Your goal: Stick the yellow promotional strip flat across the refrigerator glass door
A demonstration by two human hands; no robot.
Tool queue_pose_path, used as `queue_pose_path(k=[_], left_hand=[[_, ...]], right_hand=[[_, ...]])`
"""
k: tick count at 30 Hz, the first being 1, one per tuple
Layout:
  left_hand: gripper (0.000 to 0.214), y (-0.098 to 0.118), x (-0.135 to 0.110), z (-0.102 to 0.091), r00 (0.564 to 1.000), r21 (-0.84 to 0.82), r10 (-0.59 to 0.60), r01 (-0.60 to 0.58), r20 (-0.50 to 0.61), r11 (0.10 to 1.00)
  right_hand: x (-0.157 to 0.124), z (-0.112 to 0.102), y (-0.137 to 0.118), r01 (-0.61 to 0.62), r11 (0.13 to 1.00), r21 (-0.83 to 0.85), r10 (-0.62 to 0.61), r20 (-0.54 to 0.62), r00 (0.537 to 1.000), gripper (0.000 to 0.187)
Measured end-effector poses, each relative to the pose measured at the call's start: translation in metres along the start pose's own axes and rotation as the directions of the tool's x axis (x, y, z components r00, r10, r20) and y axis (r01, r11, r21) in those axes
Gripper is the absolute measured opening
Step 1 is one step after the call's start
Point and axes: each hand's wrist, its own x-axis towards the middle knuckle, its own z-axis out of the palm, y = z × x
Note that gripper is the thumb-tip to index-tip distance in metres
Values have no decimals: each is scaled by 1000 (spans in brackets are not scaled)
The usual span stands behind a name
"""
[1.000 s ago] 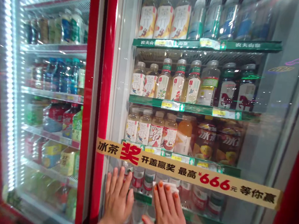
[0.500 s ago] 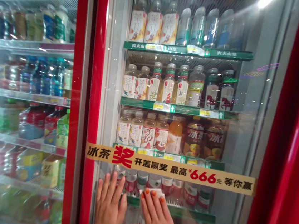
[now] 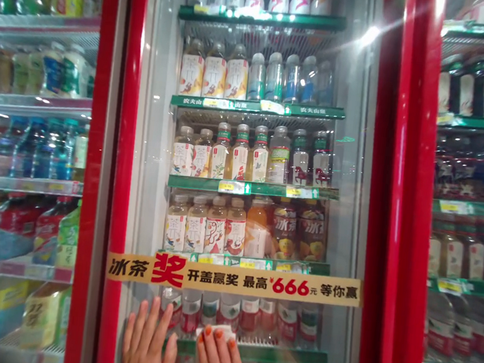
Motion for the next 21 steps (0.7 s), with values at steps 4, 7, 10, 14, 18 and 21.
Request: queue_pose_path(k=[4,7,10,14,18,21], left_hand=[[82,-8,15,-10,991,101,95,-86,-89,991],[79,12,36,-8,985,48,47,-39,-163,998],[83,48,52,5,993,-52,-8,1,-120,999],[84,79,54,24,999,-60,-33,30,-37,998],[83,78,47,31,998,-49,-35,33,-46,998],[81,79,47,29,997,-64,-61,58,-42,996]], right_hand=[[-27,-20,62,-317,946,-67,320,33,947,81],[9,-34,107,-592,795,-136,603,60,796,79],[38,-27,99,-543,831,-122,550,36,834,84],[-8,-5,55,-223,971,-85,219,-57,974,87],[-70,-11,85,-396,905,-154,398,-16,917,85],[-49,-27,134,-684,719,-124,692,42,720,85]])
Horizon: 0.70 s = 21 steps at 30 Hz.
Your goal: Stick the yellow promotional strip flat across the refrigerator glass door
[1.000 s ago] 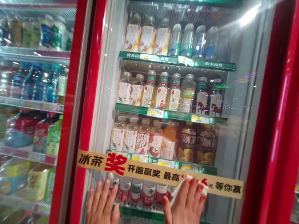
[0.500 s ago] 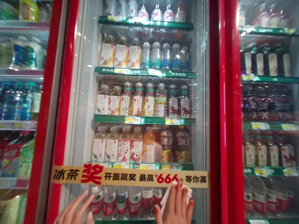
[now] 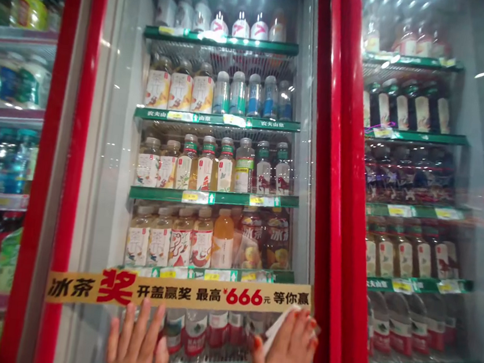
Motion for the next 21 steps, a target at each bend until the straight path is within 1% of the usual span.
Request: queue_pose_path(k=[1,2,3,4,5,6,7,8,9,10,11,12,13,14,15,16,17,18,19,20,21], left_hand=[[80,2,1,-2,1000,-7,-9,9,8,1000],[79,4,2,-4,1000,-15,-15,15,15,1000],[78,6,4,-6,1000,-21,-17,18,20,1000],[77,7,5,-8,1000,-25,-16,17,23,1000],[76,8,6,-9,1000,-27,-13,13,23,1000],[75,9,7,-10,1000,-29,-11,12,24,1000],[74,9,8,-11,1000,-32,-11,12,23,999],[73,8,8,-11,1000,-35,-15,15,22,999],[73,8,7,-11,1000,-40,-19,20,24,999],[72,8,7,-11,999,-47,-24,25,26,999],[72,7,7,-11,999,-55,-27,28,27,998],[72,7,6,-10,999,-63,-29,31,28,998],[72,8,6,-10,999,-68,-31,33,30,997],[72,8,6,-10,999,-71,-34,36,32,997],[73,9,6,-10,999,-71,-36,38,34,997],[74,9,6,-10,999,-71,-39,42,36,997],[74,9,6,-11,998,-71,-42,45,41,996],[75,9,7,-12,998,-74,-45,48,47,996],[75,9,7,-12,998,-78,-45,48,51,996],[75,9,7,-13,998,-84,-43,47,53,995],[75,9,7,-13,998,-90,-40,45,53,995]], right_hand=[[19,-4,-6,-72,997,28,71,12,997,84],[33,-7,-17,-95,994,56,94,14,995,83],[42,-9,-33,-70,995,74,69,13,998,83],[42,-9,-51,3,997,81,-4,14,1000,85],[34,-9,-67,115,990,82,-117,16,993,88],[20,-7,-79,247,966,82,-248,7,969,91],[1,-6,-86,370,925,81,-371,-12,929,94],[-20,-4,-86,463,883,79,-462,-34,886,96],[-39,-2,-80,509,858,73,-506,-57,861,96],[-53,-1,-69,502,863,63,-498,-70,864,94],[-60,0,-55,444,895,51,-440,-68,895,90],[-59,-1,-40,340,940,39,-338,-46,940,87],[-50,-3,-26,211,977,34,-210,-12,978,84],[-36,-6,-17,82,996,34,-83,25,996,83],[-18,-9,-13,-27,999,39,25,55,998,82],[1,-11,-14,-100,994,48,97,75,992,82],[17,-13,-21,-123,991,55,119,76,990,83],[27,-14,-32,-97,994,56,92,73,993,84],[30,-14,-45,-25,998,51,21,72,997,85],[25,-14,-57,81,996,44,-84,76,994,87],[13,-12,-67,205,978,44,-208,82,975,90]])
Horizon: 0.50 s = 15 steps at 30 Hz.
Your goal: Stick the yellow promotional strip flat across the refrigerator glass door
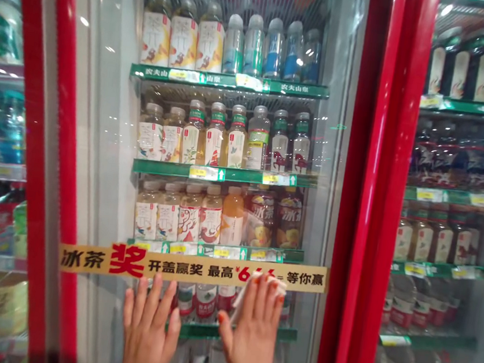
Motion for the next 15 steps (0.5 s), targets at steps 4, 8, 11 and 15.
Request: queue_pose_path(k=[4,8,11,15], left_hand=[[74,-1,-1,0,1000,4,15,-15,-2,1000],[77,0,0,0,999,56,40,-39,-8,998],[79,2,2,0,998,79,55,-53,-15,995],[78,1,2,-1,999,57,38,-38,3,998]], right_hand=[[-75,14,-8,328,942,-67,-332,-63,941,99],[-76,11,33,-174,984,-23,173,-39,984,89],[-17,1,34,-393,917,71,393,16,919,84],[1,2,-9,-60,998,22,60,4,998,89]])
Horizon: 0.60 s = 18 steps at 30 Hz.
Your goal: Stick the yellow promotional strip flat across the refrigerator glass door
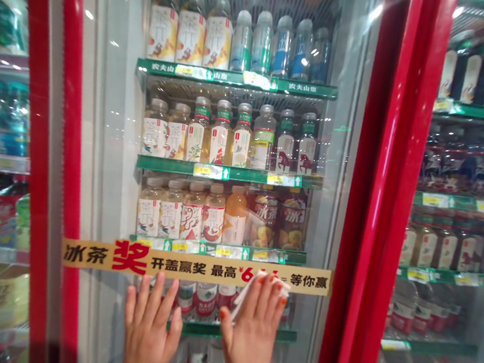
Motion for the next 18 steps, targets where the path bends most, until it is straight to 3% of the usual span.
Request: queue_pose_path(k=[1,3,5,7,9,11,13,14,16,18], left_hand=[[78,0,0,0,1000,-2,-3,3,5,1000],[78,0,-1,0,1000,8,5,-5,9,1000],[78,0,-2,0,1000,33,23,-23,10,999],[78,0,-3,0,1000,58,28,-29,12,998],[78,0,-4,1,1000,78,22,-23,11,997],[79,0,-5,1,1000,91,16,-17,9,996],[79,0,-7,1,1000,97,15,-16,14,995],[80,0,-7,1,1000,97,14,-16,19,995],[79,0,-7,0,999,98,19,-22,30,995],[78,-1,-7,-1,999,98,33,-37,36,995]], right_hand=[[-16,4,-8,138,990,-17,-138,4,990,92],[-60,10,-9,371,928,-42,-372,-23,928,94],[-95,11,9,444,895,-50,-446,-59,893,90],[-98,6,36,304,953,-17,-304,-32,952,87],[-66,-2,56,29,999,32,-30,26,999,87],[-19,-8,57,-178,980,91,176,20,984,85],[18,-9,35,-216,970,112,217,2,976,86],[25,-7,20,-167,980,105,168,0,986,86],[13,-1,-11,69,994,88,-70,14,997,87],[-25,5,-28,363,926,108,-367,23,930,86]])
